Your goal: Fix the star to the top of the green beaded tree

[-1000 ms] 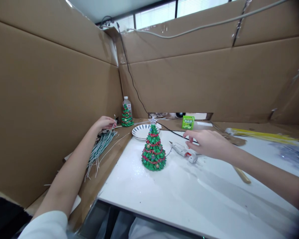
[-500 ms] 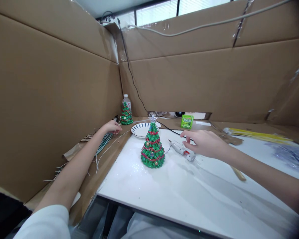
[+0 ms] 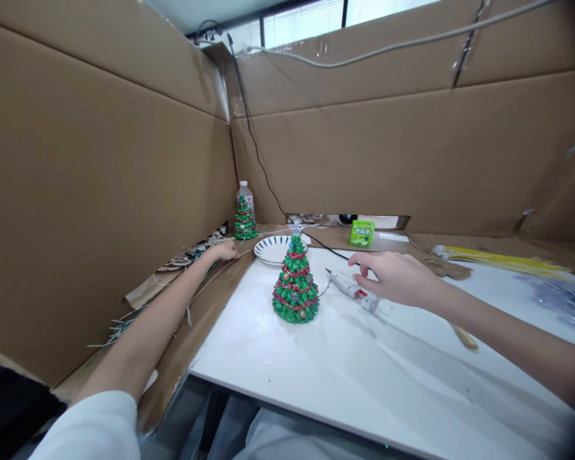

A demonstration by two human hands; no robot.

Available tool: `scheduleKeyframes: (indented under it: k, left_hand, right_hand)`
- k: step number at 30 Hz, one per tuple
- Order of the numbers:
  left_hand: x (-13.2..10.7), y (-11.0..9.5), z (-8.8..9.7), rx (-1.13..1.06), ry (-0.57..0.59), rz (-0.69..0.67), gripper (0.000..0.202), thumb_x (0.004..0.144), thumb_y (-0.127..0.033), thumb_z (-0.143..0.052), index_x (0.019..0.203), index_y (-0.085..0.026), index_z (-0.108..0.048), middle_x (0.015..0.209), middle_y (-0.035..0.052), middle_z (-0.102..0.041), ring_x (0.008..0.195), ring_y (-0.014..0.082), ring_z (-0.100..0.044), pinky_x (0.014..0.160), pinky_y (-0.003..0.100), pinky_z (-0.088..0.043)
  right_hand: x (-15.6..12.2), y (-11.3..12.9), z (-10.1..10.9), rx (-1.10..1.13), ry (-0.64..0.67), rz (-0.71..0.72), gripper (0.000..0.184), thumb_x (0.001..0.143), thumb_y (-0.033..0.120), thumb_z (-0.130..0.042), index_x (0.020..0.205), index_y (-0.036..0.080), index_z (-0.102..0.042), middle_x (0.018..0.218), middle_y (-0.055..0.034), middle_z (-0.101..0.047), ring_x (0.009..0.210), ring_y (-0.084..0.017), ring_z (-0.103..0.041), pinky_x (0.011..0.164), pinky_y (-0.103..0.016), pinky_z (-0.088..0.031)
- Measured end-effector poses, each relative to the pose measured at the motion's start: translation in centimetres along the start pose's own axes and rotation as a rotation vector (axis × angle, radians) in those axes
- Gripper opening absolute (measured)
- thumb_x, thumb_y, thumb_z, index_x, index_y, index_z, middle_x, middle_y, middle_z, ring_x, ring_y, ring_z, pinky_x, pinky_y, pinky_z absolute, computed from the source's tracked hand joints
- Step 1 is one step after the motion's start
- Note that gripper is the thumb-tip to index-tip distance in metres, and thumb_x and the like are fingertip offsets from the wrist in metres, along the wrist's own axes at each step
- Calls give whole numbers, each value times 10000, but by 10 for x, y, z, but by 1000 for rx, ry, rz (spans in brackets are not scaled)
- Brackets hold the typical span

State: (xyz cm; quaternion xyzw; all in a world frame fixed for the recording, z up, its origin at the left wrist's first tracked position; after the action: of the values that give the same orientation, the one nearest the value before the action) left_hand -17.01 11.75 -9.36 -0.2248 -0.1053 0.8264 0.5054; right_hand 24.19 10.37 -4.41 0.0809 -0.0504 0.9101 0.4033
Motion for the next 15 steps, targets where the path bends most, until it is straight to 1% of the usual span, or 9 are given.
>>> scheduleKeyframes:
  k: [3,5,6,7,8,10,12,15]
  left_hand:
    - [-7,0,16,-85,-39,-46,327,902,-339,-564,1154,-131,-566,1129,88,-600,963,200,-612,813,389,-537]
    - [-17,0,33,-171,-93,-91,270,908,-342,-554,1052,-116,-594,975,54,-627,806,149,-618,698,311,-539]
    - [-23,1,42,-219,-129,-113,230,906,-327,-556,956,-107,-602,840,29,-618,673,109,-584,603,256,-506]
    - [-29,1,53,-273,-174,-148,216,891,-296,-563,827,-93,-603,698,14,-585,545,85,-519,502,216,-434]
    - [-37,1,64,-330,-226,-187,211,868,-264,-573,738,-98,-581,606,1,-545,466,67,-448,438,200,-356]
    - [-54,1,86,-443,-346,-274,164,813,-218,-597,694,-121,-540,566,-16,-524,416,45,-363,400,192,-258]
    - [-73,-2,105,-537,-450,-353,147,779,-209,-605,690,-131,-517,589,-21,-534,420,37,-340,399,180,-235]
    - [-105,-8,128,-664,-587,-454,129,785,-216,-588,727,-143,-498,604,-34,-525,420,30,-315,391,164,-206]
  right_hand:
    - [0,1,2,-17,5,-6,284,849,379,-410,1065,284,-569,886,22,-684,711,-159,-615,549,-271,-307]
    - [0,2,3,-23,2,-9,288,848,381,-414,1071,280,-566,896,17,-685,707,-161,-615,551,-274,-308]
    - [0,1,3,-25,-1,-9,292,847,380,-416,1078,279,-564,901,16,-686,707,-163,-615,553,-276,-311]
    - [0,1,3,-26,-2,-9,295,848,378,-415,1084,279,-562,903,15,-687,709,-165,-616,555,-277,-314]
    - [0,0,3,-27,-3,-8,297,849,377,-413,1086,279,-561,903,13,-687,712,-167,-617,557,-279,-315]
    - [0,0,4,-31,-2,-6,300,851,379,-410,1089,279,-562,902,9,-687,720,-173,-619,558,-282,-316]
    - [0,1,5,-33,3,-5,301,853,379,-407,1090,276,-561,910,6,-687,716,-173,-619,558,-284,-317]
    - [1,4,8,-44,5,-10,305,857,378,-397,1094,269,-554,934,4,-688,703,-171,-617,558,-285,-318]
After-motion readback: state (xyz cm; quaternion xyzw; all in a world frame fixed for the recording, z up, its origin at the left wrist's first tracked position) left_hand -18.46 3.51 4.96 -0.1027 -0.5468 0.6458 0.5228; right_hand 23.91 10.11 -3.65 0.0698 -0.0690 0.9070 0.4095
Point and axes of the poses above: each hand's wrist, its own x-axis towards the middle knuckle, its own z-axis out of the back of the hand, y = z × x, the point moved 4 cm from there along x, towards the middle knuckle
